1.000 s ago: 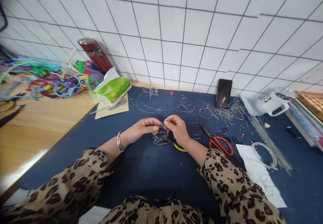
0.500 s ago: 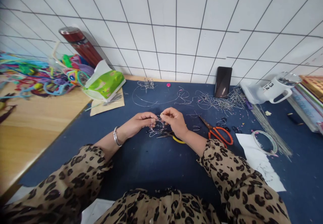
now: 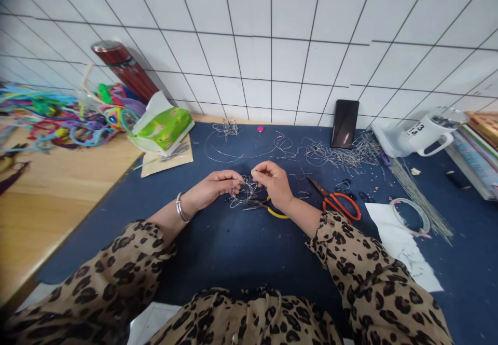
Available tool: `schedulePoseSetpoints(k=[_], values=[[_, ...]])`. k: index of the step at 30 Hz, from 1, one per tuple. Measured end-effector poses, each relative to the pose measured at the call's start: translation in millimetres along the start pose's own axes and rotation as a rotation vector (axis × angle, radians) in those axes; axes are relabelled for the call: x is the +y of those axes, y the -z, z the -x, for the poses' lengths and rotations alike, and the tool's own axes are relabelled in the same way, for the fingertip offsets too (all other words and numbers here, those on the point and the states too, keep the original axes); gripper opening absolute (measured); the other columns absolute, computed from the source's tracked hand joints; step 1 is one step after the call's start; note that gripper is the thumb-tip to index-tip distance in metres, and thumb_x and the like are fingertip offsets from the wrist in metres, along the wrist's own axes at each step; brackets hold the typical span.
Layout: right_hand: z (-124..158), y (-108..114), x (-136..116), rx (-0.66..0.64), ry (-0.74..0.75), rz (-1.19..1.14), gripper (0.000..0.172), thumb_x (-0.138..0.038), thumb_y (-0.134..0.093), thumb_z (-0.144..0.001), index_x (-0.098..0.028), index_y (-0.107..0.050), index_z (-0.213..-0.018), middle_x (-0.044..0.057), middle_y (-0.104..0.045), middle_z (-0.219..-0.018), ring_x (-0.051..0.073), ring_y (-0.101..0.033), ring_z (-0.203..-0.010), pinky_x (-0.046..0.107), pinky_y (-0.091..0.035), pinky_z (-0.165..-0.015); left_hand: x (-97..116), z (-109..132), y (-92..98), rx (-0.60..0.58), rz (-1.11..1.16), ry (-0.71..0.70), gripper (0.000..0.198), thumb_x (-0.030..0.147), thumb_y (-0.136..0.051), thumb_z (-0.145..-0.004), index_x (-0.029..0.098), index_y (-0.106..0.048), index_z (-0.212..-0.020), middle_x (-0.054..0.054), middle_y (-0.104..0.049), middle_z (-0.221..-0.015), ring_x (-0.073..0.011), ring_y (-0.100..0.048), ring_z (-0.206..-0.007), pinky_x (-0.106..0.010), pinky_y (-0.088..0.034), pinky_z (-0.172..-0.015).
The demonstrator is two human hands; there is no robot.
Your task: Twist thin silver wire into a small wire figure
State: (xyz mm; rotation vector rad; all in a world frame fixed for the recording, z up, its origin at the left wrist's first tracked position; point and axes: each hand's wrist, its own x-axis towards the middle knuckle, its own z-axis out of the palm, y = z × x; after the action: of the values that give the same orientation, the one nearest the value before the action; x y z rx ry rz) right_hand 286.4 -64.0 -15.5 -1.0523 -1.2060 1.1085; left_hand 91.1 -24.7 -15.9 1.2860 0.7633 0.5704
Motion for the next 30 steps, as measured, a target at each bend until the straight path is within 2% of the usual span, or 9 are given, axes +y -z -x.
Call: schedulePoseSetpoints(k=[9, 16, 23, 30], values=[[-10.4, 10.6, -18.7, 0.063, 0.059, -0.030, 0.013, -0.030, -0.064, -0.074, -0.019, -0.058, -0.075, 0.000, -0.060, -0.078, 0.009, -0.049, -0.056, 0.025, -0.041, -0.056, 3.2, 0.7, 0.8, -0.002, 0.104, 0.021, 0.019, 0.026, -0.064, -0.076, 0.014, -0.062, -0.092, -0.001, -0.060, -0.074, -0.0096, -0.056, -0.064, -0.023, -0.044, -0.062], [-0.4, -3.6, -15.5, -0.073, -0.005, 0.030, 0.013, -0.032, -0.064, -0.074, -0.019, -0.061, -0.077, 0.000, -0.058, -0.074, 0.010, -0.050, -0.061, 0.024, -0.043, -0.056, 6.2, 2.0, -1.5, -0.003, 0.163, 0.025, 0.019, 0.026, -0.065, -0.076, 0.014, -0.062, -0.090, -0.002, -0.062, -0.075, -0.0100, -0.057, -0.065, -0.022, -0.043, -0.061], [0.6, -4.8, -11.2, -0.079, 0.005, 0.019, 0.011, -0.029, -0.064, -0.075, -0.019, -0.063, -0.078, -0.002, -0.056, -0.070, 0.010, -0.048, -0.059, 0.024, -0.043, -0.055, 5.5, 1.5, -1.5, -0.011, 0.160, 0.028, 0.018, 0.026, -0.063, -0.078, 0.014, -0.062, -0.092, -0.003, -0.061, -0.076, -0.0105, -0.057, -0.068, -0.023, -0.044, -0.063], [2.9, -6.0, -11.4, -0.091, -0.067, -0.027, 0.013, -0.032, -0.064, -0.075, -0.020, -0.061, -0.078, -0.002, -0.056, -0.064, 0.011, -0.052, -0.059, 0.024, -0.043, -0.054, 4.5, 0.3, -1.5, -0.029, 0.141, 0.033, 0.018, 0.027, -0.063, -0.078, 0.014, -0.061, -0.091, -0.002, -0.062, -0.076, -0.0104, -0.057, -0.068, -0.023, -0.043, -0.063]])
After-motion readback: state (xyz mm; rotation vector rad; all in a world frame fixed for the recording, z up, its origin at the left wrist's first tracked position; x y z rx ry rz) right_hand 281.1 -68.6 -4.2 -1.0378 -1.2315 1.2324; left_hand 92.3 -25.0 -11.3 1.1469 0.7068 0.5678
